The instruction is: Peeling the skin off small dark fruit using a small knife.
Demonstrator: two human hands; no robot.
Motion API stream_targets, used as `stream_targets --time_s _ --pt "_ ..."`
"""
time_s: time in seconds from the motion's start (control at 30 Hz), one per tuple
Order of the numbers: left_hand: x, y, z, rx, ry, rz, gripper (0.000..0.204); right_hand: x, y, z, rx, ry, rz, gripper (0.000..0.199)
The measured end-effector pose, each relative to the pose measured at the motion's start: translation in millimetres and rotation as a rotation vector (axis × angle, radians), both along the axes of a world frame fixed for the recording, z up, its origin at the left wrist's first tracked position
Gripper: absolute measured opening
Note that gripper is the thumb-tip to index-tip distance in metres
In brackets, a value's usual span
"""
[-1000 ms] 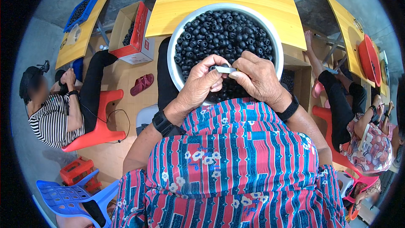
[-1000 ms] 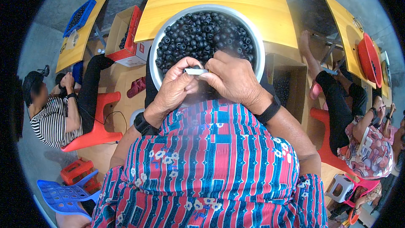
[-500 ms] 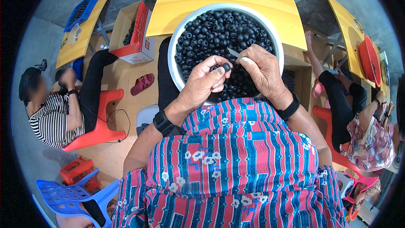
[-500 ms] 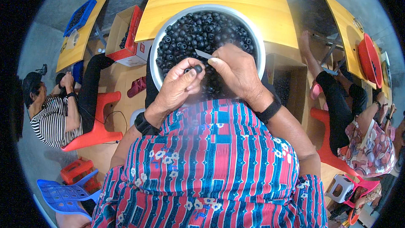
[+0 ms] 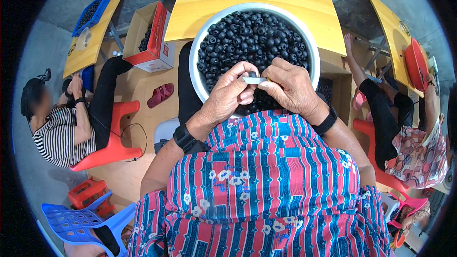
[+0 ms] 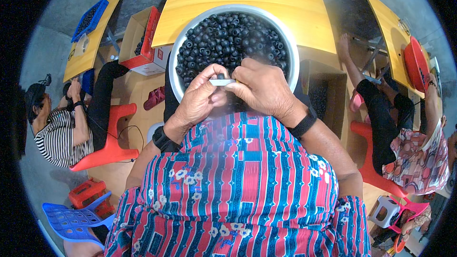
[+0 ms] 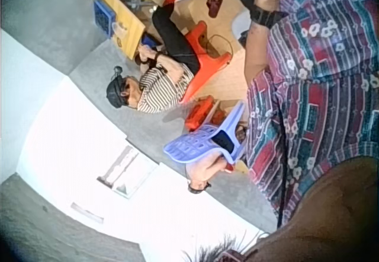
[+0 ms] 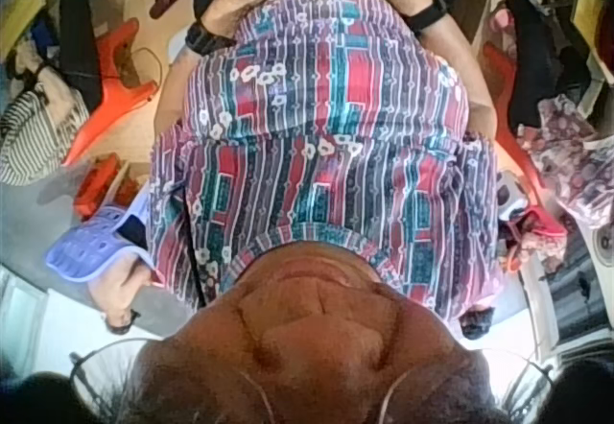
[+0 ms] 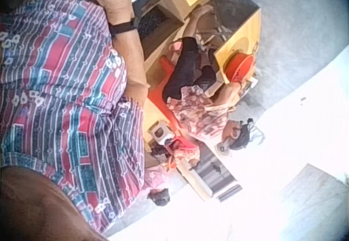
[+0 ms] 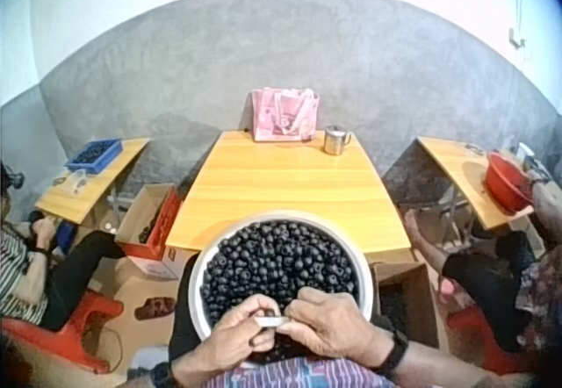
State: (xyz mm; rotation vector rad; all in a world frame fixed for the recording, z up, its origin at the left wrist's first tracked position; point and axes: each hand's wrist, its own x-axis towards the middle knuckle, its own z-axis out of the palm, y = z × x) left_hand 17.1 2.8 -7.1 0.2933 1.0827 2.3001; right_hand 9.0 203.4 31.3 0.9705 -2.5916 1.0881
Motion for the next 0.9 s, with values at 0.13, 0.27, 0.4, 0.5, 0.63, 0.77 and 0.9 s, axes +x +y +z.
stream_targets --time_s 0.13,0.27,0.4,0.5,0.63,0.77,0.9 --pt "0.5 -0.1 1.0 0.006 0.005 -0.015 0.026 0.2 0.2 0.0 0.006 0.021 -0.004 0.027" --pt "0.5 -1.3 -2.4 0.040 0.010 -0.028 0.025 0.0 -0.8 0.2 0.015 0.023 -0.013 0.027" --pt "-0.2 -2.6 -3.0 0.041 0.004 -0.049 0.026 -0.3 -0.6 0.6 0.013 0.028 -0.006 0.027" --pt "-0.2 -2.7 -3.5 0.024 0.006 -0.041 0.026 -4.6 -1.9 -4.5 0.005 0.056 -0.072 0.027" --pt "2.6 -1.8 6.1 0.034 0.045 -0.101 0.025 -9.7 -1.0 -4.9 -0.103 0.047 -0.216 0.022" --pt "1.6 -2.0 0.3 0.030 0.016 -0.019 0.025 -13.4 3.9 -8.7 -0.203 0.004 -0.118 0.019" --pt "1.6 -1.2 -2.9 0.012 -0.010 0.045 0.026 -6.3 -5.1 -0.8 -0.280 0.032 -0.062 0.023"
